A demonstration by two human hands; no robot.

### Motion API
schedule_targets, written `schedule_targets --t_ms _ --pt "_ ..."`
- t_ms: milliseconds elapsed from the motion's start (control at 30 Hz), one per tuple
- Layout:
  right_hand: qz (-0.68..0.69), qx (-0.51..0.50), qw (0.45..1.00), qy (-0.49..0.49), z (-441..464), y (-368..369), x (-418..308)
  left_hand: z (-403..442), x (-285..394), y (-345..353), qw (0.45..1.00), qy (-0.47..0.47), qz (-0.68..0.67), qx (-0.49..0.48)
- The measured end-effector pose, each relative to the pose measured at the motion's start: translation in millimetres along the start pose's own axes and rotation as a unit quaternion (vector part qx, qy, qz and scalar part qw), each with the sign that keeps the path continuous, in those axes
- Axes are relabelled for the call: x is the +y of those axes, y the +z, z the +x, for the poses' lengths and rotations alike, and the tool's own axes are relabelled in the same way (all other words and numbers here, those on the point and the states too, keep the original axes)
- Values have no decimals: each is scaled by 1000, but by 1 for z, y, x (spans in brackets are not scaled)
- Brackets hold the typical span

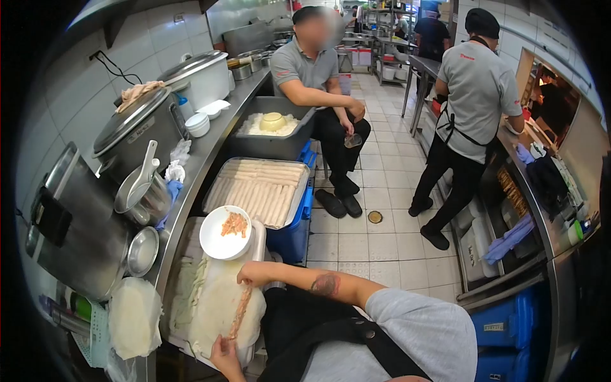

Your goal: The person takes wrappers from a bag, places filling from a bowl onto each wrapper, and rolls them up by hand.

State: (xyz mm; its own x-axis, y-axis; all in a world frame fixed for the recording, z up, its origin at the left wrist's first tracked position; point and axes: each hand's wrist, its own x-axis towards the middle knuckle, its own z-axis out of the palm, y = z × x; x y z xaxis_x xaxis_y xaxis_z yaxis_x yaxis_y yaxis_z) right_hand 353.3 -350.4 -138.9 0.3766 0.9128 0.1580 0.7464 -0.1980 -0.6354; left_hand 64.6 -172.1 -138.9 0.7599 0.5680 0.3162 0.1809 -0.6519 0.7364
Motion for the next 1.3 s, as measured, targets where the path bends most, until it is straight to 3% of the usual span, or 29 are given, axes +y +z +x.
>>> schedule_targets --t_ms 100,200,300,500,600,700,1000,1300 --pt "-25 -12 999 -24 3 13 -3 -4 0 0 994 -105 1 -9" --pt "-40 -15 999 -17 3 15 -10 -2 -14 14 993 -113 -34 23" --pt "-71 -79 994 -9 -2 -2 -24 2 -10 18 996 -90 3 19" --pt "-64 -1 995 -83 14 12 -31 -1 8 9 994 -101 41 16" --pt "-91 6 996 -5 14 30 -45 1 -5 12 995 -24 89 40" --pt "-80 40 996 -6 12 43 -58 2 -6 17 997 -65 47 10" --pt "-120 -57 990 -57 20 38 -66 15 -12 22 997 -60 49 -23" --pt "-10 -85 994 -75 17 27 -54 18 -8 15 997 -54 29 -48"
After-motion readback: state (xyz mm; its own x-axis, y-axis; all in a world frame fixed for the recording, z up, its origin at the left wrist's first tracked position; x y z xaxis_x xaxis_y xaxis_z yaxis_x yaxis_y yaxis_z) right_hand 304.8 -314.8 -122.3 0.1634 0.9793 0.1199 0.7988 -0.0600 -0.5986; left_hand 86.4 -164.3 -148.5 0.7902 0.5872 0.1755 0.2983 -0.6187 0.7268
